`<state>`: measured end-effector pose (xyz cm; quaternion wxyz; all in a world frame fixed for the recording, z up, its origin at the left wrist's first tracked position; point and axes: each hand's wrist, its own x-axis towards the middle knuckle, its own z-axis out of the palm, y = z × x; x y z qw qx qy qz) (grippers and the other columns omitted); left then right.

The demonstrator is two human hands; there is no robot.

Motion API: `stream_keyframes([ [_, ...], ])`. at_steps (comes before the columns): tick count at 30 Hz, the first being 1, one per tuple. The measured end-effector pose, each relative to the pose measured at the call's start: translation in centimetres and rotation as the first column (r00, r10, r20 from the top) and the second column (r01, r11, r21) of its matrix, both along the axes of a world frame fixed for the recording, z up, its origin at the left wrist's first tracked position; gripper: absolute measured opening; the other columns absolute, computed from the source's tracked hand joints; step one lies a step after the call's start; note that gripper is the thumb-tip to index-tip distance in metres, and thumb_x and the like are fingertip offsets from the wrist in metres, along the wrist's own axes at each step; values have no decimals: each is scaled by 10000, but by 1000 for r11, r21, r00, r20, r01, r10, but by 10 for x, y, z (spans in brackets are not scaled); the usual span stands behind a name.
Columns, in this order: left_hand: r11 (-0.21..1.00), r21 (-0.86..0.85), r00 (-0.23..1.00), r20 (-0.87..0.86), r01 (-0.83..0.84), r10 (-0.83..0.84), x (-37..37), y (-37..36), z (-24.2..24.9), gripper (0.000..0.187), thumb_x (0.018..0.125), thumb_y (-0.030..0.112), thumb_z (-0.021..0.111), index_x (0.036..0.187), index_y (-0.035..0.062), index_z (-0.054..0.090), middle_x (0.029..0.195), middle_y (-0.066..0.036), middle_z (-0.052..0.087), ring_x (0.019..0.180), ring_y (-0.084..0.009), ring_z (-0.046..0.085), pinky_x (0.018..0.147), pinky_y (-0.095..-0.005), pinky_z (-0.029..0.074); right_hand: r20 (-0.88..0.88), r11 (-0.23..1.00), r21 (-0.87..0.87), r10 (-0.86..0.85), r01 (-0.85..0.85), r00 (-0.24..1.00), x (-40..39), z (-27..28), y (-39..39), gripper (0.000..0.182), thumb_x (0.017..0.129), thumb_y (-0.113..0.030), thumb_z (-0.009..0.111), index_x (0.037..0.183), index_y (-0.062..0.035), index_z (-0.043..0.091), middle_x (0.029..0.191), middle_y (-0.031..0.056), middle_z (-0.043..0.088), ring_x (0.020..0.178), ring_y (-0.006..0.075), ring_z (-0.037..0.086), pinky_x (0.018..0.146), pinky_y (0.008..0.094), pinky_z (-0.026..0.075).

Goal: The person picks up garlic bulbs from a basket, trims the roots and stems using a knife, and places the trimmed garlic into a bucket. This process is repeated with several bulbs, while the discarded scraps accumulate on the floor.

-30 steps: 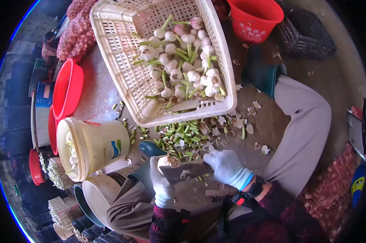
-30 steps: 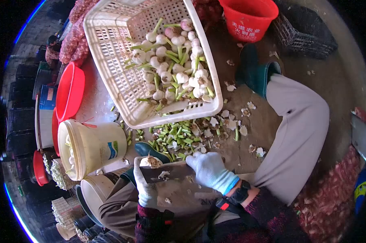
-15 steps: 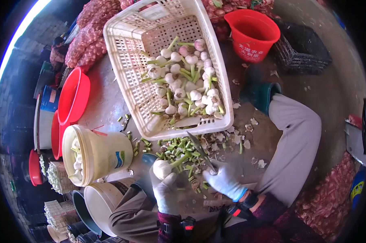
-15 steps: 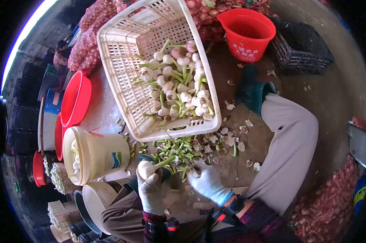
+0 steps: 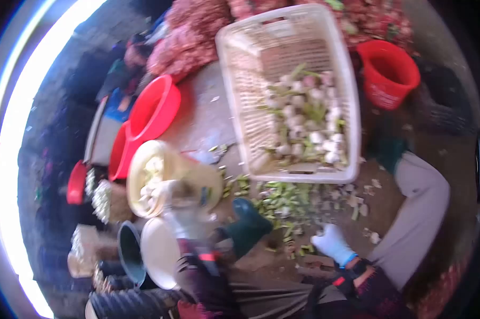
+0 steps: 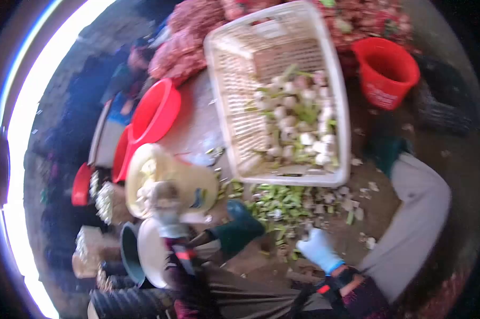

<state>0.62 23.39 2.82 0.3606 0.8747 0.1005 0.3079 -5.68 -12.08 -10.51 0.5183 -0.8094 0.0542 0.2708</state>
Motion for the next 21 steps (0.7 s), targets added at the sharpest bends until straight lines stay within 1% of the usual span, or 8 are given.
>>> stream_keyframes([
  [1,997,-45,998,-11,59,-60,14,22,17,329,869,161,635,1149,4,563,1069,-97,623,1000,-183,599,864,-342,504,21,1000,-20,5,-5,1000,0,-3,-2,359,703,-213,598,974,14,662,666,229,621,628,344,647,601,413,507],
  [2,648,-733,976,205,207,-79,34,49,35,369,899,157,589,1210,-28,514,1143,-140,596,1043,-242,584,928,-368,486,72,1000,-2,-16,16,997,-1,-3,0,342,717,-228,595,963,-2,669,683,233,624,652,363,644,613,425,509],
  [3,-97,-941,946,318,323,59,59,51,40,409,929,153,543,1270,-60,466,1218,-183,569,1085,-301,570,992,-395,468,123,999,22,-30,28,992,0,-5,3,326,731,-244,591,951,-19,675,700,238,626,676,383,642,626,436,512],
  [8,621,-762,908,-110,184,-404,172,-127,-8,275,859,55,587,1127,-3,591,958,-71,640,817,-157,619,756,-286,518,126,992,70,-109,101,986,15,14,-7,277,764,-274,618,932,-57,656,718,190,625,681,338,625,637,421,496],
  [13,692,-711,654,-583,-125,-482,270,-199,-137,219,856,224,610,949,30,645,793,-66,641,621,-163,602,567,-282,485,90,972,78,-227,221,970,27,0,-25,224,763,-252,648,895,-71,660,708,163,642,668,353,643,598,411,502],
  [15,909,-374,750,-545,183,-375,308,-186,-225,276,758,221,664,911,-9,666,767,-67,614,655,-192,592,589,-316,483,-199,921,105,-350,375,915,29,9,-27,273,756,-255,713,702,-14,596,579,117,564,552,196,582,560,384,455],
  [17,839,-510,735,-641,-189,-224,318,-218,-210,209,703,128,705,822,-37,657,756,-91,621,632,-189,575,578,-326,471,56,902,204,-400,382,915,54,28,-31,136,783,-148,656,804,-22,608,592,116,528,546,246,541,519,368,414],
  [21,722,-660,677,-630,-208,-380,300,-190,-177,186,732,143,688,862,15,651,831,-47,616,721,-147,572,605,-263,452,28,861,245,-467,446,884,55,30,-35,178,770,-178,673,830,-19,620,648,153,594,603,305,601,545,394,436],
])
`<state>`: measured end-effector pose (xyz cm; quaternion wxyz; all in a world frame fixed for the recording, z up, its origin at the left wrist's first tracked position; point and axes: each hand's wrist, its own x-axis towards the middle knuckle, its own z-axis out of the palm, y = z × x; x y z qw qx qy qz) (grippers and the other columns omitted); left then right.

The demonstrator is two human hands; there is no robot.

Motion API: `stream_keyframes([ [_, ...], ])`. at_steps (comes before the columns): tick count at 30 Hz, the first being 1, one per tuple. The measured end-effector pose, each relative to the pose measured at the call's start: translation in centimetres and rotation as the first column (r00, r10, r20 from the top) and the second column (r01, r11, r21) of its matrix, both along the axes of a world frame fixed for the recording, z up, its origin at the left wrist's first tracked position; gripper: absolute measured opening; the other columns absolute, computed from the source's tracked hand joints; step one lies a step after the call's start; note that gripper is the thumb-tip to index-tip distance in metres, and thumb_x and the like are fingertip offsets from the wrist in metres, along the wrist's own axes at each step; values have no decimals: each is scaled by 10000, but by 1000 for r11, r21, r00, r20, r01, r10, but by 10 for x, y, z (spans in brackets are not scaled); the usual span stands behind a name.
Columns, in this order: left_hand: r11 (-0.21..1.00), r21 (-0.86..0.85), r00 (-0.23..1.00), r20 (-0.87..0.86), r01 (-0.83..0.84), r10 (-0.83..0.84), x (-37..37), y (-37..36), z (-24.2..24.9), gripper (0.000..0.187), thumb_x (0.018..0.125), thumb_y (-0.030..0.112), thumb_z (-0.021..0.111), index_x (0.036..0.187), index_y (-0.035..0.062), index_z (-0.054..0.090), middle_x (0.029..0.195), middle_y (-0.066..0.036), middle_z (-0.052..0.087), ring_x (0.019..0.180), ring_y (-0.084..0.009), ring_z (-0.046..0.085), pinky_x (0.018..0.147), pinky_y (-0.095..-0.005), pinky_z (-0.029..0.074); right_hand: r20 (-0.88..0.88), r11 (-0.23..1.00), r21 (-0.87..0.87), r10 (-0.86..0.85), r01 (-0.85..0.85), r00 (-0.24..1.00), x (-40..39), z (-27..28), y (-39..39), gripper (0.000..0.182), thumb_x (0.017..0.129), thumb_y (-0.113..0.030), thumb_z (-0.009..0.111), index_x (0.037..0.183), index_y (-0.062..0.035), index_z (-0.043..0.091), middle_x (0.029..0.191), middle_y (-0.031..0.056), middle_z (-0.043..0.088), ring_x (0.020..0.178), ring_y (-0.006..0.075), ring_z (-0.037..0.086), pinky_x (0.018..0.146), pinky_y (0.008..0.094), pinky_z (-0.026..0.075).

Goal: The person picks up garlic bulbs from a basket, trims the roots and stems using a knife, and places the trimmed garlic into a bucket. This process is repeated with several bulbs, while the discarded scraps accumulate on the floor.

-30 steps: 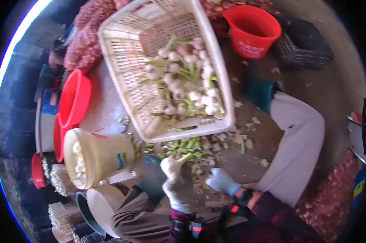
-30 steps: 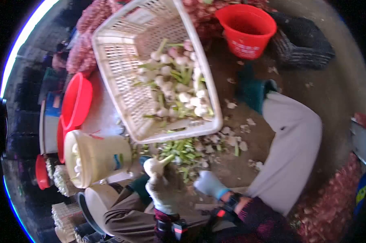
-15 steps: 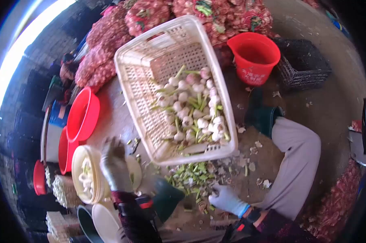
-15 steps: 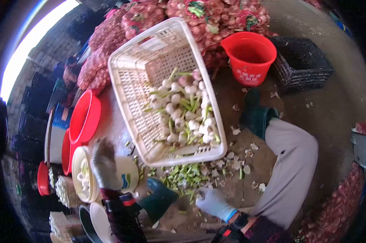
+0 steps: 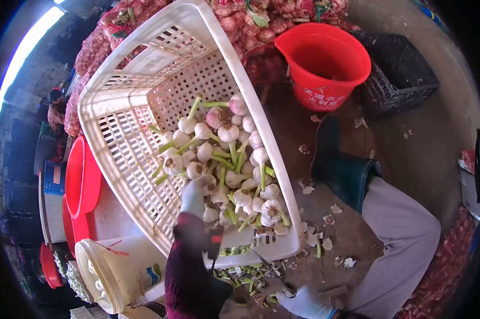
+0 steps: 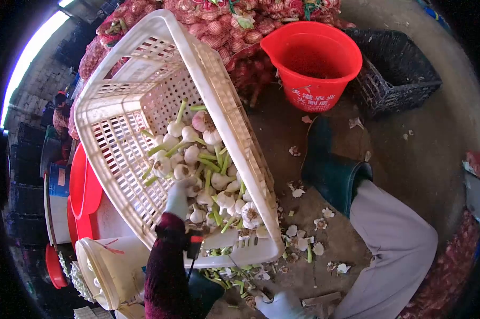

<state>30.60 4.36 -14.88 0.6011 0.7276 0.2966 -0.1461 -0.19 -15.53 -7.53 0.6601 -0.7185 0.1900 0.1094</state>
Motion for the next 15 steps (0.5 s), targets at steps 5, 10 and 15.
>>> stream_keyframes([
  [5,990,27,922,362,140,-140,-89,43,75,276,837,213,598,1060,49,596,855,-46,614,752,-155,602,601,-282,520,-56,989,-62,128,-132,990,-10,-4,-2,185,771,-207,666,735,-43,590,573,124,556,518,253,561,505,397,436],
  [10,859,-510,936,321,45,142,-206,49,99,381,890,284,572,1190,56,515,970,-49,578,753,-200,543,620,-316,430,195,987,-93,148,-132,970,-19,6,8,168,754,-134,640,691,-28,526,579,127,513,502,268,494,506,393,394],
  [15,886,-439,899,433,149,63,-284,19,155,539,704,6,682,1210,-22,499,1007,-44,597,825,-114,588,743,-217,484,236,916,-237,378,-324,895,-29,35,7,164,754,-177,662,770,-54,554,672,124,593,641,355,603,549,414,469],
])
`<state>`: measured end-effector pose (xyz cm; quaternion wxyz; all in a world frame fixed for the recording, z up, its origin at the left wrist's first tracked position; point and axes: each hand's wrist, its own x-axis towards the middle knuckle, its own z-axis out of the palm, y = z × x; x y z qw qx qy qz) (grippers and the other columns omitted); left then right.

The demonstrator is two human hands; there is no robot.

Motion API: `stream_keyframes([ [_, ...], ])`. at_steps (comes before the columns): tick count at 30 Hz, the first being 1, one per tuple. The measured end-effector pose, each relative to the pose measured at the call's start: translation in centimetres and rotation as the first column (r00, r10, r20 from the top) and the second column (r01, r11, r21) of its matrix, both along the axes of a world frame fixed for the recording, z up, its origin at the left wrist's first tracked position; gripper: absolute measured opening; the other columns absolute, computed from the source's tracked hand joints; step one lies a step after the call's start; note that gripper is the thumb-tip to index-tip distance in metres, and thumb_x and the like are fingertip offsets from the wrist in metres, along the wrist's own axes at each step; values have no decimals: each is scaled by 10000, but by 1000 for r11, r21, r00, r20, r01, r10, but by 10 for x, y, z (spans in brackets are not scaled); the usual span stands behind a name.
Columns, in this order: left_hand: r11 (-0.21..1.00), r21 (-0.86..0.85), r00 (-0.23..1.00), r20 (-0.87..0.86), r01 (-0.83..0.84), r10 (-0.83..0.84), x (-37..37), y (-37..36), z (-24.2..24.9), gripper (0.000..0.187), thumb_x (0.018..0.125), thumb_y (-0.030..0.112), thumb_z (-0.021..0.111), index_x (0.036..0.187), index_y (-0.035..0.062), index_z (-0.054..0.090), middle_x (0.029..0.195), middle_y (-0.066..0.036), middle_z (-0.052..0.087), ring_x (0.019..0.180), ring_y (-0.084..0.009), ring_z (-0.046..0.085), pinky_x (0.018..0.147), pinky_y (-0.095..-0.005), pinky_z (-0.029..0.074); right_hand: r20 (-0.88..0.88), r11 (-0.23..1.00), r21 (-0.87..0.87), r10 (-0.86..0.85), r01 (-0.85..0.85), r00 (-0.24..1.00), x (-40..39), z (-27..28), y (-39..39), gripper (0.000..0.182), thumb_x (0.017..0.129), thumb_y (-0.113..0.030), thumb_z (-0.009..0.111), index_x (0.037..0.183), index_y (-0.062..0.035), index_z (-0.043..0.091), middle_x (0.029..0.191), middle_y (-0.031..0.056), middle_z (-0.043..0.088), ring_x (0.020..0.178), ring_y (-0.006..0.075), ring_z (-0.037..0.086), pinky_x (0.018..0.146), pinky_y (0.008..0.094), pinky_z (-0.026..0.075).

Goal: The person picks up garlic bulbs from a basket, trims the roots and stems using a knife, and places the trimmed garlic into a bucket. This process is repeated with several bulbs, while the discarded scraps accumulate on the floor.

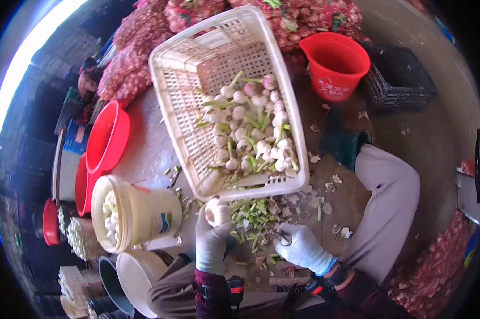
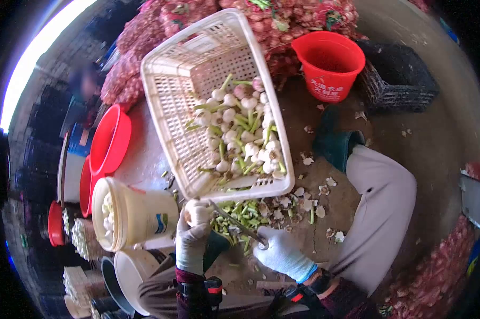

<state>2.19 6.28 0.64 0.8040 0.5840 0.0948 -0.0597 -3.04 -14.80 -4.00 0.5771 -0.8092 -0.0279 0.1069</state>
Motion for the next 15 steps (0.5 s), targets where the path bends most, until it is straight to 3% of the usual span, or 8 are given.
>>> stream_keyframes([
  [1,989,148,1000,-17,0,3,-12,0,10,568,695,-4,697,1225,-28,495,1019,-49,599,844,-127,590,781,-234,484,6,1000,3,22,-22,1000,-2,7,0,164,754,-177,662,770,-54,554,672,124,593,641,355,603,549,414,469],
  [3,937,342,995,-95,73,-43,-31,2,29,601,669,-2,731,1223,-43,501,1074,-79,603,956,-145,593,842,-275,490,258,979,-180,144,-99,955,-4,21,0,199,711,-177,691,792,-72,544,692,110,570,656,341,601,552,429,469],
  [7,945,318,989,-143,72,-28,-60,-6,42,593,666,-11,728,1207,-7,485,1065,-86,594,951,-150,594,828,-272,507,351,936,-322,258,-143,900,-18,18,4,244,671,-186,715,824,-95,549,709,86,574,662,307,617,555,425,486],
  [9,936,347,991,-132,54,-9,-65,-9,43,568,664,-21,717,1186,21,496,1037,-80,594,918,-147,598,808,-265,521,361,946,-302,230,-120,904,-21,19,3,187,639,-104,670,773,-98,541,706,96,555,633,327,595,541,433,472],
  [12,798,596,996,-45,85,-72,-71,-6,29,493,791,134,666,1202,2,428,1100,-91,556,979,-156,575,841,-291,494,347,932,-317,288,-178,893,-22,13,1,191,625,-99,661,779,-104,547,706,91,557,629,323,597,536,432,471],
  [15,840,541,999,-36,39,-23,-72,-1,2,499,785,206,701,1165,3,449,1055,-73,553,956,-144,563,839,-285,479,307,930,-310,294,-197,905,-21,-4,2,191,625,-99,653,787,-107,553,714,94,564,638,325,603,539,435,476],
])
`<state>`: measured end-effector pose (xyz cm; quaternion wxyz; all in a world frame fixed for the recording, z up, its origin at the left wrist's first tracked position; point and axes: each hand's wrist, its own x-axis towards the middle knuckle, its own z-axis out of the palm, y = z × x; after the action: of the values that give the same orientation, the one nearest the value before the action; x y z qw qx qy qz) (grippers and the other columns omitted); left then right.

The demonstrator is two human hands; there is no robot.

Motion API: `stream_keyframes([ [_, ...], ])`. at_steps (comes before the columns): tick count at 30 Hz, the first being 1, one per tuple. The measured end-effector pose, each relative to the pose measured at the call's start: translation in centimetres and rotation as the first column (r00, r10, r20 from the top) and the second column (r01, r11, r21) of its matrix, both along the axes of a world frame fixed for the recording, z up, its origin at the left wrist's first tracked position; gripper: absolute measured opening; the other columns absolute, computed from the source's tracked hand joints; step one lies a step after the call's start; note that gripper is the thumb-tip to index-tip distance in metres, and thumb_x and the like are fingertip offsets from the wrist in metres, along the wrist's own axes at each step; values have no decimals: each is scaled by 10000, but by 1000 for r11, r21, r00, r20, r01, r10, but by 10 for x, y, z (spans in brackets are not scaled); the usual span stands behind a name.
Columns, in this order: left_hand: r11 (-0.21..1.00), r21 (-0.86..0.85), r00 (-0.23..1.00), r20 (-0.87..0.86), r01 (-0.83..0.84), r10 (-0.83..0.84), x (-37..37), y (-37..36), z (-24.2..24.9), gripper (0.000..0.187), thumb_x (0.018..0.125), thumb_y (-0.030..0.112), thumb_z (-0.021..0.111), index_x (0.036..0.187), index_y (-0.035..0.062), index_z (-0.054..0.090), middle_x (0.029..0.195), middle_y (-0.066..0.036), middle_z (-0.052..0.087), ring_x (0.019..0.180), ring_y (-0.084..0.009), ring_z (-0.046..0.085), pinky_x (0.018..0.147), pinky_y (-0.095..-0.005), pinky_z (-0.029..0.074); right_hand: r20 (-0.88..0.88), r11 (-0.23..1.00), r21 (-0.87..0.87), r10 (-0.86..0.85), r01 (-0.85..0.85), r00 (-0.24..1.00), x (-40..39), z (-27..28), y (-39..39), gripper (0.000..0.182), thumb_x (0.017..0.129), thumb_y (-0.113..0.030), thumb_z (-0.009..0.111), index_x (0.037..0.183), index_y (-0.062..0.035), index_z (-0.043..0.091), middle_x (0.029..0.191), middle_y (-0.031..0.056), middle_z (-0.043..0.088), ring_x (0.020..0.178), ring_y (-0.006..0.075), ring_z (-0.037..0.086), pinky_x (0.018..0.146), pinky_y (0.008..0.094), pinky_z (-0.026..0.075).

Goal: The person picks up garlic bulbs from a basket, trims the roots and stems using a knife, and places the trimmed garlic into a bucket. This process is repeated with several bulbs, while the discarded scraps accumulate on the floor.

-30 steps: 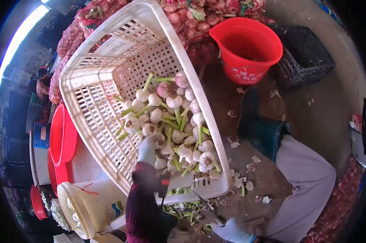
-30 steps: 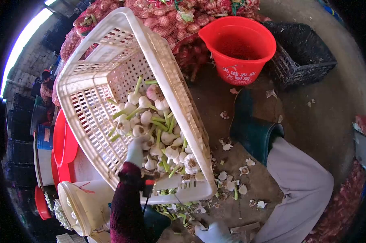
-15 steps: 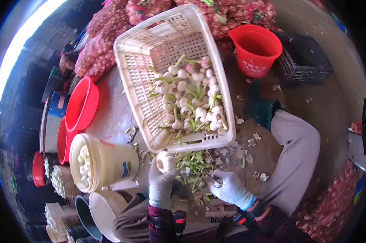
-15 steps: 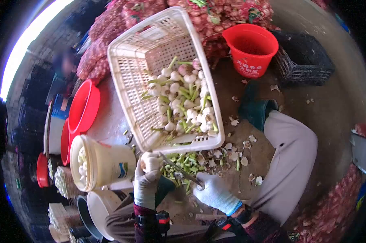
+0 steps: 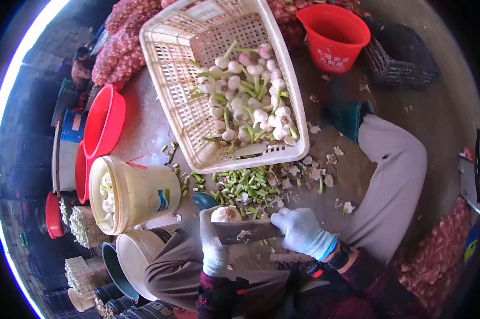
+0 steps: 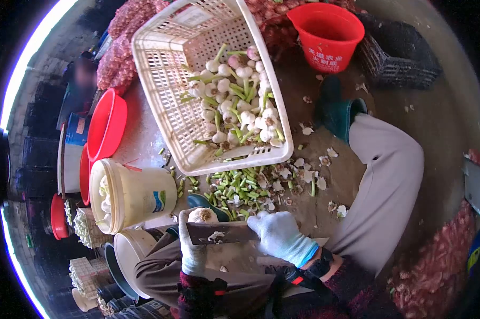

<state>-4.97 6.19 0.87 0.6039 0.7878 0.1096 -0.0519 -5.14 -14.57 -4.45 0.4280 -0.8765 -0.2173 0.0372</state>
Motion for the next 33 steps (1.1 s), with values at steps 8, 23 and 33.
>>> stream_keyframes([
  [8,988,-124,996,-22,-90,88,-5,9,-46,449,741,193,759,1056,12,494,952,-41,545,887,-118,546,796,-268,465,-129,999,-14,-41,40,991,4,-52,13,167,658,-120,624,814,-112,563,744,95,586,682,323,616,578,436,486],
  [23,942,-277,975,59,-188,212,19,-17,6,716,686,69,790,1296,-13,424,1111,-114,569,977,-195,573,849,-301,495,-557,966,-119,-257,230,790,12,-71,-1,255,738,-232,578,898,-59,675,782,225,653,757,394,646,697,472,518],
  [33,624,-700,930,-168,-346,327,13,-35,-50,400,847,219,676,1168,36,522,1110,-104,558,998,-185,566,882,-319,502,-530,898,221,-216,379,820,6,-64,26,165,752,-161,612,774,0,580,646,161,582,574,296,563,571,396,447],
])
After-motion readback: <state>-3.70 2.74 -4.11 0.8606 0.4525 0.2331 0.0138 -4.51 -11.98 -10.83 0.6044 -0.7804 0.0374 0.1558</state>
